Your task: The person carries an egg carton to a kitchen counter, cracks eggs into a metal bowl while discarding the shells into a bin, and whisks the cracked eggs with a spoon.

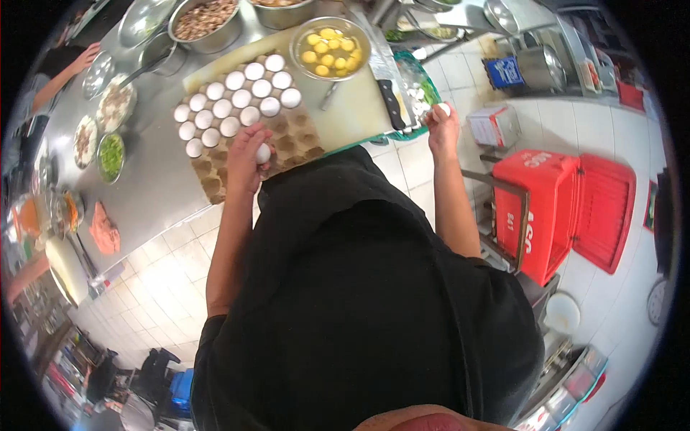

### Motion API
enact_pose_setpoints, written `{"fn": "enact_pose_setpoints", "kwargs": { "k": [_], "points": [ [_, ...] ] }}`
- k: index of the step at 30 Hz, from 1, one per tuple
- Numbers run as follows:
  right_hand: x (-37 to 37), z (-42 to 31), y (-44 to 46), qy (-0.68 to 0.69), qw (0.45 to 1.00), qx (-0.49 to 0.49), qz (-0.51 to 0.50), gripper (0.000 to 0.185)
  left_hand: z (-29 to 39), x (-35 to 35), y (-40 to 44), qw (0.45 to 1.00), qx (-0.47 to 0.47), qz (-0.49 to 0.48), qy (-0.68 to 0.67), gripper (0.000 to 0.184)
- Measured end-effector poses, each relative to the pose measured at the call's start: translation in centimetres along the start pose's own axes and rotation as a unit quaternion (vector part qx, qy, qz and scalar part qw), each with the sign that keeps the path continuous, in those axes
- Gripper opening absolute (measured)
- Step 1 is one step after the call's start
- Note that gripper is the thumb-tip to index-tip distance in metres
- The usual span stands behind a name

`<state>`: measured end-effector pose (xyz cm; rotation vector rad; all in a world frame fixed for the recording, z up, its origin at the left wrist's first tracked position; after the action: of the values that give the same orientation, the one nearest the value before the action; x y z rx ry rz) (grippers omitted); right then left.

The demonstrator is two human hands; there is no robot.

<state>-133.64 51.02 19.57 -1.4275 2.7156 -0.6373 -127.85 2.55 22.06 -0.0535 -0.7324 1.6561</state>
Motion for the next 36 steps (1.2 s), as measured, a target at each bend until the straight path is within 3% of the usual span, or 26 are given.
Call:
{"fn": "enact_pose_setpoints", "kwargs": {
  "k": [4, 5, 6, 7, 8, 10, 12, 17, 21, 27, 30, 34, 35, 36],
  "points": [
    [12.1, -6.3, -2.0, -0.19, 0.963, -0.148, -0.123, 0.041, 0.1, 0.9, 0.6, 1.0, -0.005, -0.003, 0.0, 0.023],
    [14.6, -6.9, -2.0, -0.246, 0.938, -0.192, -0.152, 0.041, 0.3, 1.2, 0.6, 1.0, 0.006, 0.0, -0.016, 0.026],
    [16.3, -5.9, 0.5, -0.33, 0.874, -0.319, -0.163, 0.041, 0.4, 1.3, 0.5, 1.0, 0.006, -0.002, -0.019, 0.026],
    [19.2, -6.8, -0.9, -0.371, 0.867, -0.282, -0.176, 0.043, 0.7, 1.3, 0.4, 1.0, 0.006, -0.004, -0.022, 0.026],
    [21.5, -7.9, -2.1, -0.418, 0.826, -0.336, -0.171, 0.041, 0.8, 1.4, 0.0, 1.0, 0.004, -0.006, -0.029, 0.026],
    [24.5, -8.3, -2.4, -0.474, 0.801, -0.315, -0.187, 0.04, 1.0, 1.4, -0.5, 0.999, 0.004, -0.014, -0.034, 0.024],
    [26.4, -8.5, -1.6, -0.518, 0.757, -0.352, -0.187, 0.04, 1.5, 1.4, -0.7, 0.999, 0.011, -0.015, -0.036, 0.024],
    [28.8, -8.3, -1.4, -0.628, 0.671, -0.352, -0.179, 0.042, 1.8, 0.7, -2.2, 0.998, 0.025, 0.002, -0.062, 0.025],
    [29.7, -10.6, -3.3, -0.664, 0.634, -0.363, -0.16, 0.045, 2.0, 0.5, -2.4, 0.997, 0.022, 0.002, -0.068, 0.026],
    [32.4, -12.3, -5.4, -0.635, 0.618, -0.432, -0.167, 0.046, 1.3, 0.1, -2.5, 0.997, 0.02, 0.019, -0.076, 0.025],
    [32.4, -13.6, -6.2, -0.593, 0.647, -0.45, -0.165, 0.048, 1.6, 0.4, -2.2, 0.998, 0.015, 0.01, -0.054, 0.027],
    [29.5, -15.3, -3.4, -0.458, 0.769, -0.424, -0.138, 0.04, 2.6, 0.8, -2.2, 1.0, -0.004, 0.011, -0.02, 0.03],
    [27.5, -15.8, -2.7, -0.366, 0.798, -0.462, -0.127, 0.037, 1.7, 0.7, -1.0, 1.0, 0.007, 0.027, -0.013, 0.033],
    [25.3, -15.2, -1.5, -0.395, 0.784, -0.473, -0.074, 0.034, 0.4, 0.0, -0.2, 0.999, -0.013, 0.019, -0.022, 0.033]
  ]
}}
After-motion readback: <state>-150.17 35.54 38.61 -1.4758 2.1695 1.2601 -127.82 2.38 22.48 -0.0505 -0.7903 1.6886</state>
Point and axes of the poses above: each hand's wrist, its own y-axis towards the middle knuckle, its own x-axis out of the palm, z = x × y, the point moved 7 cm from there along y, towards the middle knuckle, and after that the axes turned 1 degree about x, right-handed, at the moved point
